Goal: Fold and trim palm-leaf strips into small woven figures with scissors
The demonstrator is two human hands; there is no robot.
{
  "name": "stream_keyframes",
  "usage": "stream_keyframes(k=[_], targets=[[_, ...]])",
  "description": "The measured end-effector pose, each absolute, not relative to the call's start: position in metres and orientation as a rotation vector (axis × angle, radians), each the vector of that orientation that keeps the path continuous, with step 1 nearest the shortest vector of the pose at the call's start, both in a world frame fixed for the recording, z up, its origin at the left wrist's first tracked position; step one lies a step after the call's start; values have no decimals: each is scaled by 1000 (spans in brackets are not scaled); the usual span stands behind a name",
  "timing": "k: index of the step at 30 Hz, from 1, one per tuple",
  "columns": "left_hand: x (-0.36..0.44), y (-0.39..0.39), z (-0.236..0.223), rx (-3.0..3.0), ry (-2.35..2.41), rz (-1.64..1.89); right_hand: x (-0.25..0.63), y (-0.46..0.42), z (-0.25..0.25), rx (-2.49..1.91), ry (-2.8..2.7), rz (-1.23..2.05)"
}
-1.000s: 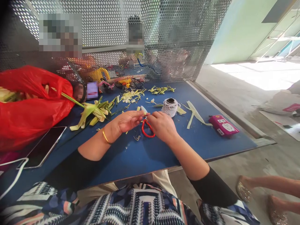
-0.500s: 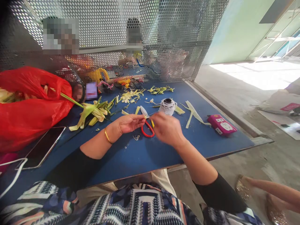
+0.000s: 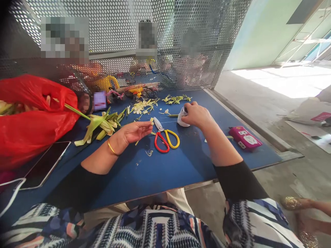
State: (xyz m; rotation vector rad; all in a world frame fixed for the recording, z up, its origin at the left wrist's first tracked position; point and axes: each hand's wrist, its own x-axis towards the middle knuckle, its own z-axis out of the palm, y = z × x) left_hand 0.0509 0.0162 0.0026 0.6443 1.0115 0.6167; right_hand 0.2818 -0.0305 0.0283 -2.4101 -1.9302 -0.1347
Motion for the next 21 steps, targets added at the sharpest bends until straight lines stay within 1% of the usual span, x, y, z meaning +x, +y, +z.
stream_keyframes(k=[2, 6, 10, 14, 19, 20, 21], targets=[[49, 19, 3, 624, 999, 645, 287, -30, 27, -2385, -1914, -83], [46, 20, 6, 607, 996, 676, 283, -27, 19, -2420, -1776, -175], [42, 21, 11, 571, 1004, 709, 289, -22, 11, -2254, -1874, -165], [37, 26, 18, 562, 996, 736, 302, -23, 9, -2186, -1903, -100], [31, 30, 23, 550, 986, 794, 277, -49, 6, -1957, -1805, -358], [30, 30, 23, 545, 984, 799, 266, -57, 3, -1949, -1846, -304], [30, 30, 23, 537, 984, 803, 253, -63, -1, -1950, -1964, -174]])
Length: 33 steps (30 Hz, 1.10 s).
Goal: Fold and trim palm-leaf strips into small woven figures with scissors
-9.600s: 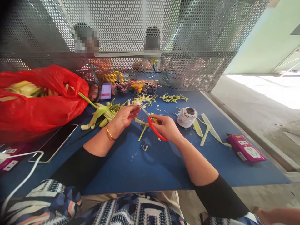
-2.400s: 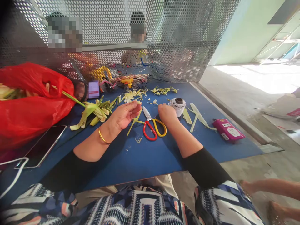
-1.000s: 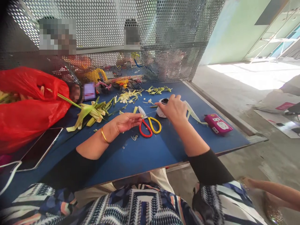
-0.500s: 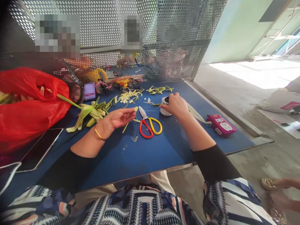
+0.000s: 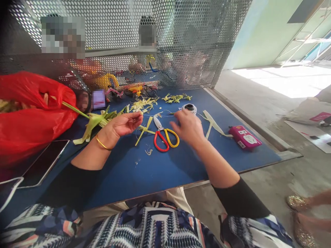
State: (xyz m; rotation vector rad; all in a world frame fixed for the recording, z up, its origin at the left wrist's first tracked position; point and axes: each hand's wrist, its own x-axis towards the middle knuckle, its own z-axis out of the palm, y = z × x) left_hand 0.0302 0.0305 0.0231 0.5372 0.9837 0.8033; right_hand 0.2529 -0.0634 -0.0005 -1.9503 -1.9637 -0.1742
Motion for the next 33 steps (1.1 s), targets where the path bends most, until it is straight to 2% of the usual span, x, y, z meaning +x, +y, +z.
stream_keyframes(k=[2, 6, 9, 11, 14, 16, 18, 25, 33], targets=[[30, 30, 23, 518, 989, 802, 228, -74, -9, -1977, -2222, 74], [31, 28, 24, 516, 981, 783, 203, -78, -15, -2170, -2322, 8], [31, 27, 26, 530, 963, 789, 212, -76, -9, -2256, -2267, 142], [31, 27, 27, 520, 963, 798, 225, -80, -4, -2244, -2125, 354], [30, 27, 28, 505, 966, 801, 247, -91, -2, -2168, -1721, 861], [30, 28, 28, 502, 969, 798, 259, -102, -2, -1942, -1504, 1206], [30, 28, 28, 506, 971, 796, 267, -112, -3, -1706, -1364, 1384], [31, 27, 28, 524, 978, 803, 277, -110, -8, -1409, -1263, 1526], [33, 25, 25, 545, 973, 766, 255, -82, -8, -1482, -1163, 1471]])
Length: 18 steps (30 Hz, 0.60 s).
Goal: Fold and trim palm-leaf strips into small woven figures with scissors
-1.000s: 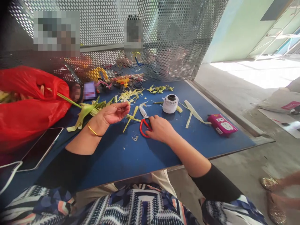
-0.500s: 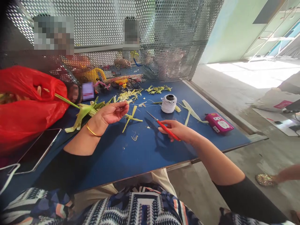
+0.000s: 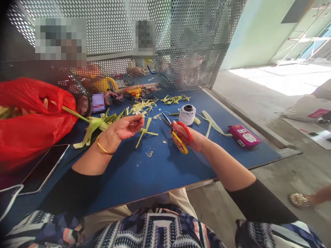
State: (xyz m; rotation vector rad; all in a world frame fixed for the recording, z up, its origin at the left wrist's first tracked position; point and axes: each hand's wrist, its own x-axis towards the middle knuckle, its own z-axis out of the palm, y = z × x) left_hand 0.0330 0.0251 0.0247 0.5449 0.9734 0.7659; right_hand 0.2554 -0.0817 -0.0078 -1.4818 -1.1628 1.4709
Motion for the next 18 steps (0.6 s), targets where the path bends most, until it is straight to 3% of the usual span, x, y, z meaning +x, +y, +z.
stream_keyframes(k=[7, 13, 18], targets=[[34, 24, 25, 583, 963, 761, 245, -73, -4, -1807, -1207, 1199], [32, 14, 36, 646, 941, 743, 239, -85, -9, -2379, -1847, 267], [29, 1, 47, 672, 880, 678, 228, -95, -2, -2476, -2177, 2]])
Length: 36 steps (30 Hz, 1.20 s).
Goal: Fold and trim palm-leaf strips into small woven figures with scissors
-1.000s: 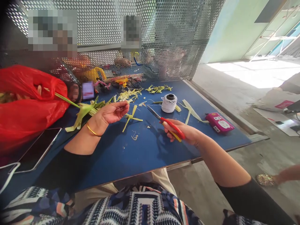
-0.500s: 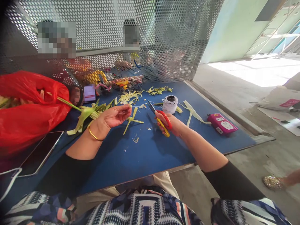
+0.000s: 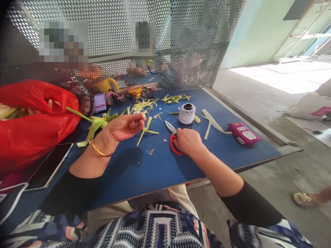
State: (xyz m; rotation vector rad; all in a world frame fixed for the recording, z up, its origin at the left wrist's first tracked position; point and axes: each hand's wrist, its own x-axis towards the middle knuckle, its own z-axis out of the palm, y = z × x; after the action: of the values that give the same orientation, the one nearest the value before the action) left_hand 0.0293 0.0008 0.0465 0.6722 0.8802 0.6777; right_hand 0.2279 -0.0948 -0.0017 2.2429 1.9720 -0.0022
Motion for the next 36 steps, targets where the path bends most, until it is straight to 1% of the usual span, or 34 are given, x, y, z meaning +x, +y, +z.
stream_keyframes(k=[3, 4, 5, 6, 7, 8, 9, 10, 11, 12, 14, 17, 22, 24, 27, 29, 33, 34, 36], targets=[[29, -10, 52, 657, 824, 620, 226, -91, 9, 2312, 2068, 26], [29, -13, 54, 652, 804, 605, 224, -88, 12, 2401, 2199, -38], [29, -16, 55, 652, 787, 591, 222, -83, 16, 2490, 2389, -194], [29, -19, 55, 658, 777, 583, 219, -78, 18, 2530, 2614, -504], [28, -21, 55, 667, 774, 578, 215, -73, 20, 2475, 2790, -955], [28, -22, 54, 678, 780, 577, 210, -67, 21, 2324, 2855, -1448], [27, -23, 53, 689, 792, 577, 205, -62, 22, 2152, 2818, -1847], [25, -23, 52, 696, 806, 579, 199, -56, 21, 2025, 2732, -2106], [23, -23, 50, 698, 821, 583, 193, -52, 19, 1970, 2645, -2242], [21, -22, 48, 692, 839, 590, 188, -47, 17, 1982, 2581, -2286], [17, -19, 43, 659, 872, 615, 182, -41, 11, 2089, 2517, -2258], [13, -14, 35, 595, 887, 645, 182, -36, 2, 2164, 2520, -2290], [13, -9, 27, 535, 861, 634, 193, -32, -6, 2047, 2567, -2649], [13, -8, 26, 511, 867, 634, 195, -31, -7, 2067, 2529, -2726], [12, -8, 26, 481, 855, 631, 192, -30, -9, 2260, 2555, -2613], [12, -8, 26, 477, 820, 625, 190, -31, -9, 2299, 2580, -2543], [13, -9, 23, 472, 770, 591, 184, -35, -12, 1896, 2507, -2605], [13, -9, 23, 465, 776, 585, 183, -36, -13, 1868, 2493, -2569], [14, -8, 22, 445, 799, 582, 182, -36, -17, 1960, 2487, -2452]])
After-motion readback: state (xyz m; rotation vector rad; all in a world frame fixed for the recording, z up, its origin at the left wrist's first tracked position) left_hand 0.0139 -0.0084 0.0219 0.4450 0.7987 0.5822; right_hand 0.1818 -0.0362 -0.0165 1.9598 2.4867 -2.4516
